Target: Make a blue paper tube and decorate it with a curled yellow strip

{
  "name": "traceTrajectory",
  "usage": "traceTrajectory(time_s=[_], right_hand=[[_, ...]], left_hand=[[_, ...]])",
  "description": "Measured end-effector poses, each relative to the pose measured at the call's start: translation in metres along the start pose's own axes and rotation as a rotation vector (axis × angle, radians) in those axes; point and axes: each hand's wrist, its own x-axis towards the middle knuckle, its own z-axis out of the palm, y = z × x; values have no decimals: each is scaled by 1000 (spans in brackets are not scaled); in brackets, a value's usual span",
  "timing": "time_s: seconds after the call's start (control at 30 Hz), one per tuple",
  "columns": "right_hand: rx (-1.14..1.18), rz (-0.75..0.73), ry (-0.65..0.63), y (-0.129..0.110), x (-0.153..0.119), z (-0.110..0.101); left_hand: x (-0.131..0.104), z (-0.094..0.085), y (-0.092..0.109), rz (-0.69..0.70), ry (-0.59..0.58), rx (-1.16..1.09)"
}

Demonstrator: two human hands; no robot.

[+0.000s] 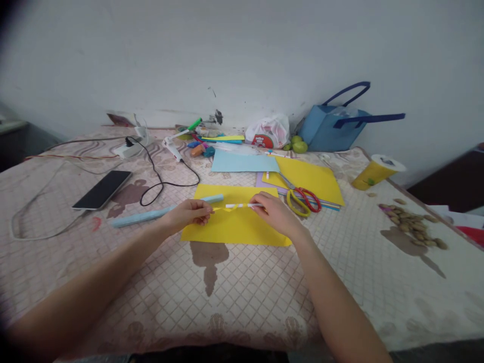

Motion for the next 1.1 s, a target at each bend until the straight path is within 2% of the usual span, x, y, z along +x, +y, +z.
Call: traceTrajectory(time_s=[0.13,0.33,0.67,0.83,1.1], right_hand=[[-52,10,45,2,1,0],[-111,0,108,13,2,-2],[-125,10,205,11,1,-3],[-86,20,177,12,0,-2],[-85,-107,191,9,1,-6]], left_hand=[[-1,-1,2,8,18,34],[-2,-5,12,-8,105,40],[-3,-10,17,6,126,35],[-3,-10,17,7,127,33],[-4,-15,21,8,158,5]])
